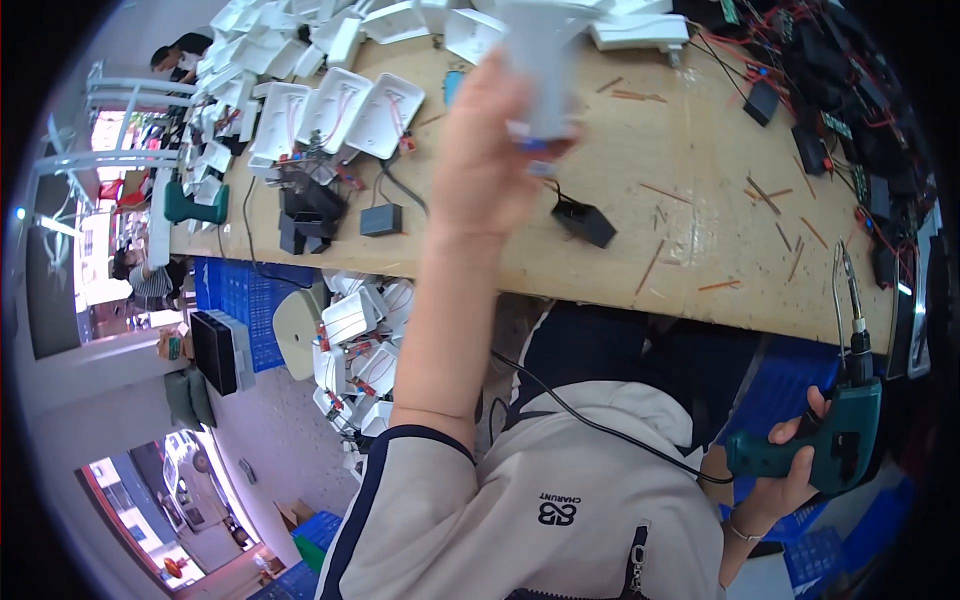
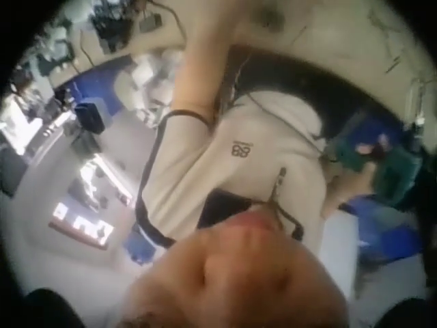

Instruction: Soldering wires onto electronic components and assembling them into plastic housings at a workbench.

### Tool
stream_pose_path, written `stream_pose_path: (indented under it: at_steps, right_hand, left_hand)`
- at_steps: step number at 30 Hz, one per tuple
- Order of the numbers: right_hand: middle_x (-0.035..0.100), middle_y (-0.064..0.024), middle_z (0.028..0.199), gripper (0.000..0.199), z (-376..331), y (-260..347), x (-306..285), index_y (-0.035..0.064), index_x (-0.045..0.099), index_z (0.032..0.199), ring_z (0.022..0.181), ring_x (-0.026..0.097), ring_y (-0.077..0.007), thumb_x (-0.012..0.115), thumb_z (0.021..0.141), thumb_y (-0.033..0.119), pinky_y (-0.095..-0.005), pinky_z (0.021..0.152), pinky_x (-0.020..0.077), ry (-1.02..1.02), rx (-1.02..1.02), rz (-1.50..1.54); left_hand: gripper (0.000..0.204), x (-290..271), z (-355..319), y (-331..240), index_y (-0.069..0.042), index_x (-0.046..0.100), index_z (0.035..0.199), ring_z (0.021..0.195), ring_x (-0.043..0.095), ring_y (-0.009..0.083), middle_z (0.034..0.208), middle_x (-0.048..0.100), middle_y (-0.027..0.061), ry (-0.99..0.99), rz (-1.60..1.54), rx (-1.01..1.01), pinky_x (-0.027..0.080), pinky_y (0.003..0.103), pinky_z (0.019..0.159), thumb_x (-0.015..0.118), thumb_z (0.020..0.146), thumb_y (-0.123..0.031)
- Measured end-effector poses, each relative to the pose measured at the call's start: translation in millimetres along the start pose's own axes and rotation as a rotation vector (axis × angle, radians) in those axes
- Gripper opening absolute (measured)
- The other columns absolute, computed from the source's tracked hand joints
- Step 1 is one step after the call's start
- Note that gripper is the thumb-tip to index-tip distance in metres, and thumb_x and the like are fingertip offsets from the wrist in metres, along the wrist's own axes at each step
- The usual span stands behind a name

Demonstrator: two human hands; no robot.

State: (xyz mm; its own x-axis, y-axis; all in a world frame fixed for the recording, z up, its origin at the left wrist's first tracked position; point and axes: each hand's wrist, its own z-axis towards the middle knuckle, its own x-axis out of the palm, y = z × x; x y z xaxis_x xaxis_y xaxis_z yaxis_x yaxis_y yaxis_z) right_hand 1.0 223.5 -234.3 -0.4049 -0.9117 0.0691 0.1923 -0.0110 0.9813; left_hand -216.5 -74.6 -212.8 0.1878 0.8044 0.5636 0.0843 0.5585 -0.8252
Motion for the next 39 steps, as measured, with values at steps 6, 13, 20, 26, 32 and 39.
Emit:
stream_pose_path:
  at_steps: [6, 13, 20, 26, 32, 39]
  right_hand:
    - [0.045, -0.0261, 0.115, 0.05, 6.4, -5.7, 3.3, -0.0084, 0.029, 0.123, 0.068, 0.051, -0.0122, 0.049, 0.083, 0.014, -0.022, 0.059, 0.0449, 0.062, 0.035, 0.077]
    - [0.045, -0.0262, 0.115, 0.048, 9.0, -6.8, 2.4, -0.0085, 0.03, 0.122, 0.068, 0.052, -0.0118, 0.049, 0.083, 0.012, -0.0214, 0.059, 0.0457, 0.092, 0.032, 0.07]
    - [0.045, -0.0256, 0.115, 0.047, 9.7, -7.6, 1.9, -0.0088, 0.03, 0.122, 0.069, 0.052, -0.012, 0.048, 0.083, 0.01, -0.0217, 0.058, 0.0455, 0.08, 0.055, 0.037]
    - [0.046, -0.0241, 0.115, 0.047, 11.5, -6.2, 3.8, -0.0077, 0.031, 0.122, 0.068, 0.051, -0.0116, 0.049, 0.083, 0.012, -0.0217, 0.059, 0.0454, 0.083, 0.062, 0.052]
    - [0.046, -0.023, 0.115, 0.048, 14.8, -6.0, 5.7, -0.0064, 0.033, 0.122, 0.068, 0.051, -0.0112, 0.052, 0.083, 0.015, -0.0213, 0.058, 0.0453, 0.093, 0.087, 0.073]
    - [0.047, -0.0225, 0.113, 0.05, 16.4, -6.1, 5.1, -0.0056, 0.034, 0.122, 0.067, 0.051, -0.0116, 0.054, 0.082, 0.016, -0.0208, 0.056, 0.0454, 0.05, 0.092, 0.069]
  left_hand:
    - [0.049, -65.4, -42.8, -101.7, 0.004, 0.041, 0.113, 0.074, 0.053, 0.0154, 0.093, 0.054, 0.0111, -0.178, 0.137, 0.358, 0.043, 0.021, 0.059, 0.054, 0.083, -0.033]
    - [0.039, -134.0, -42.2, -181.5, -0.003, 0.048, 0.105, 0.072, 0.053, 0.0096, 0.088, 0.055, 0.0036, -0.709, 0.821, 0.675, 0.042, 0.022, 0.059, 0.066, 0.074, -0.017]
    - [0.053, -245.4, -25.0, -185.0, 0.006, 0.052, 0.104, 0.085, 0.053, 0.019, 0.097, 0.056, 0.0112, -0.96, 1.05, 0.347, 0.04, 0.029, 0.075, 0.068, 0.069, -0.03]
    - [0.055, -245.4, -11.4, -190.1, 0.005, 0.042, 0.113, 0.086, 0.052, 0.0198, 0.102, 0.053, 0.0113, -0.86, 0.734, 0.445, 0.042, 0.034, 0.075, 0.052, 0.083, -0.04]
    - [0.063, -268.1, 6.9, -193.4, 0.005, 0.03, 0.123, 0.102, 0.047, 0.0236, 0.108, 0.051, 0.0152, -0.697, 1.129, 0.503, 0.035, 0.035, 0.089, 0.047, 0.084, -0.043]
    - [0.047, -187.2, 7.0, -181.8, 0.007, 0.05, 0.105, 0.087, 0.051, 0.0244, 0.097, 0.053, 0.0179, -1.107, 1.703, 1.022, 0.041, 0.035, 0.076, 0.053, 0.082, -0.034]
